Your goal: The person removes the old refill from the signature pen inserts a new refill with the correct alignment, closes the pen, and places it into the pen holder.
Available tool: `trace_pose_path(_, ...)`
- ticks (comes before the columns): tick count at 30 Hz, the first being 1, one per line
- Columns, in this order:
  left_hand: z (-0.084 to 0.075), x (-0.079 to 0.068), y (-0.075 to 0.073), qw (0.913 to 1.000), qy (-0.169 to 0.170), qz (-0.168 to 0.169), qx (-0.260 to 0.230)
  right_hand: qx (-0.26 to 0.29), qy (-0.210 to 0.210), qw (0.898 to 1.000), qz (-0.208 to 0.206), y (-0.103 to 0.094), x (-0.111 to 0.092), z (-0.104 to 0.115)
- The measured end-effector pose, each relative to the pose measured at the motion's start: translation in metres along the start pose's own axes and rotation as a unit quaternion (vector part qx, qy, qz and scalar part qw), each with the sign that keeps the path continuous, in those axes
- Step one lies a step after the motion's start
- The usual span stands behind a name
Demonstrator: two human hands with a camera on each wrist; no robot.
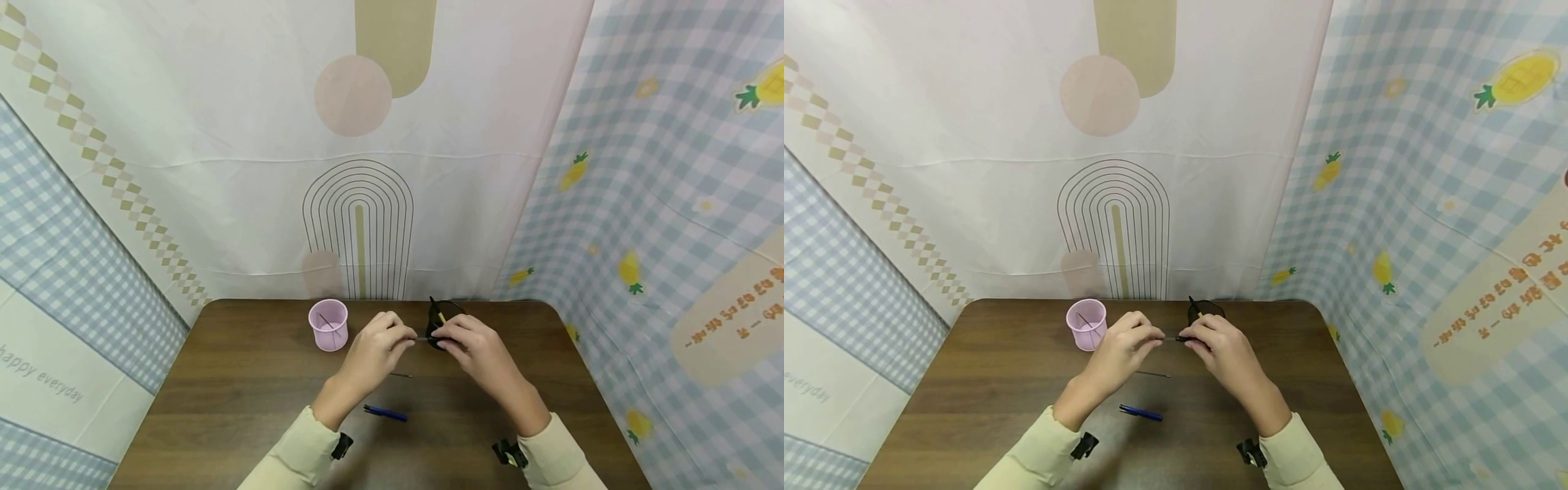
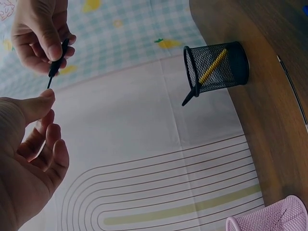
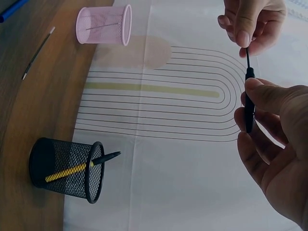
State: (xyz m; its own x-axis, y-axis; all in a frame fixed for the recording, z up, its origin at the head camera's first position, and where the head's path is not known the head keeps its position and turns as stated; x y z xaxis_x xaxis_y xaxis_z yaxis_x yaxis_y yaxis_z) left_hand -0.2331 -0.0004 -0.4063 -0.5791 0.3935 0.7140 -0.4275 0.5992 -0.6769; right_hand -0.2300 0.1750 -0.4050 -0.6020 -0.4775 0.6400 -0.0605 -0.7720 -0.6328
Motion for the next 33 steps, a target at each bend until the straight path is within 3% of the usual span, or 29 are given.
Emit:
trace_pose_path(11,-0.0008,0.0000,0.0052,0.9997,-0.008,0.024,-0.001,-0.015,-0.012,1.000,-0.005,0.0001,-0.0001,0.0015)
trace_pose_path(27,-0.0041,0.0008,0.0043,0.9998,0.009,-0.010,0.011,-0.018,-0.028,0.999,-0.015,0.0010,-0.0004,0.0031)
trace_pose_path(33,-0.0026,0.0005,0.0068,0.9999,0.009,-0.001,0.008,-0.018,-0.021,1.000,-0.011,0.0012,-0.0003,0.0021)
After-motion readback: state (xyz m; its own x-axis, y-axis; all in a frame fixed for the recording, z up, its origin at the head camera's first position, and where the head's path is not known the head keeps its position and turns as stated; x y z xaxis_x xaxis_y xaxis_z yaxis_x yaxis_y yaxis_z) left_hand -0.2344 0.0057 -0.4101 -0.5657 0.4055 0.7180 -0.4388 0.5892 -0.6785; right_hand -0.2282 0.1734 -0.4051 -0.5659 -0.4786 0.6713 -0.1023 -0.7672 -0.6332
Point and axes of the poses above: each hand's wrist, its own x-axis towards the middle knuckle, its own y-axis out of the palm, z = x × y, the point moved 7 cm from there along x, towards the middle knuckle, and after that the axes turned 15 degrees about x, right-handed, at the moved point
